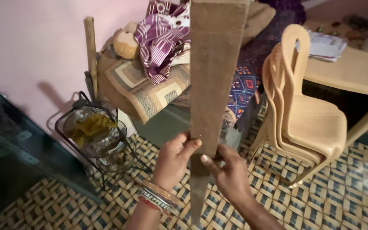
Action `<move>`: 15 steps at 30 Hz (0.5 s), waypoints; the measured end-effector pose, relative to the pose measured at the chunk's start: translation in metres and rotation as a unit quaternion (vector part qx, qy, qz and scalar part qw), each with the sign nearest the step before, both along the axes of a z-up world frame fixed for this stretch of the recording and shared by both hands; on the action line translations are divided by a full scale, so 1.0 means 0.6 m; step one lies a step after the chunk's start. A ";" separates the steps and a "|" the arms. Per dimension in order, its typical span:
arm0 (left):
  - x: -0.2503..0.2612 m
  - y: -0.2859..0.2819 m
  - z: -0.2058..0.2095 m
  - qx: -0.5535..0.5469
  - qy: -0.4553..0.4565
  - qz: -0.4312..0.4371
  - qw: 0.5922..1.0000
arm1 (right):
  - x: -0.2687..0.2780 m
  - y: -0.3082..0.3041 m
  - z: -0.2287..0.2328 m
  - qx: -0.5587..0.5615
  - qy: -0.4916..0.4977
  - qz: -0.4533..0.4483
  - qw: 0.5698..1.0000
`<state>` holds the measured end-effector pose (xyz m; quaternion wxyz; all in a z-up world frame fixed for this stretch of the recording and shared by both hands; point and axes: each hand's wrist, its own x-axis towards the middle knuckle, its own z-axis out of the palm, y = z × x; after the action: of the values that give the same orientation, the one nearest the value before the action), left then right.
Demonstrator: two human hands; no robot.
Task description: The person removes a wooden slat from a bed frame, carries it to another room, places it on a sofa, then returns to the bed frame and reinserts the slat. The person repeats this removal and reinsertion process once more.
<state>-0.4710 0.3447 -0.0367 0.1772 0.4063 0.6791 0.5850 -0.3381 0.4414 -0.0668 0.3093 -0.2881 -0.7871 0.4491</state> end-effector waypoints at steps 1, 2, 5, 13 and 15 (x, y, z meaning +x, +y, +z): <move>-0.019 0.014 -0.008 -0.009 -0.005 -0.003 1.000 | -0.018 0.013 -0.004 -0.038 0.009 0.014 0.999; -0.041 0.026 -0.012 -0.017 -0.007 -0.006 1.000 | -0.041 0.027 -0.005 -0.076 0.021 0.026 0.997; -0.104 0.059 -0.025 0.009 -0.001 -0.026 1.000 | -0.103 0.062 -0.017 -0.047 -0.016 0.001 0.999; -0.284 0.160 -0.066 -0.043 0.052 -0.047 0.997 | -0.259 0.133 -0.055 -0.065 -0.022 -0.056 0.996; -0.329 0.179 -0.076 -0.061 0.033 -0.053 0.996 | -0.303 0.151 -0.060 -0.064 -0.024 -0.060 0.996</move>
<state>-0.6682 0.4522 -0.0825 0.2103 0.4492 0.6965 0.5186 -0.5201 0.5319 -0.1029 0.2974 -0.3647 -0.7454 0.4722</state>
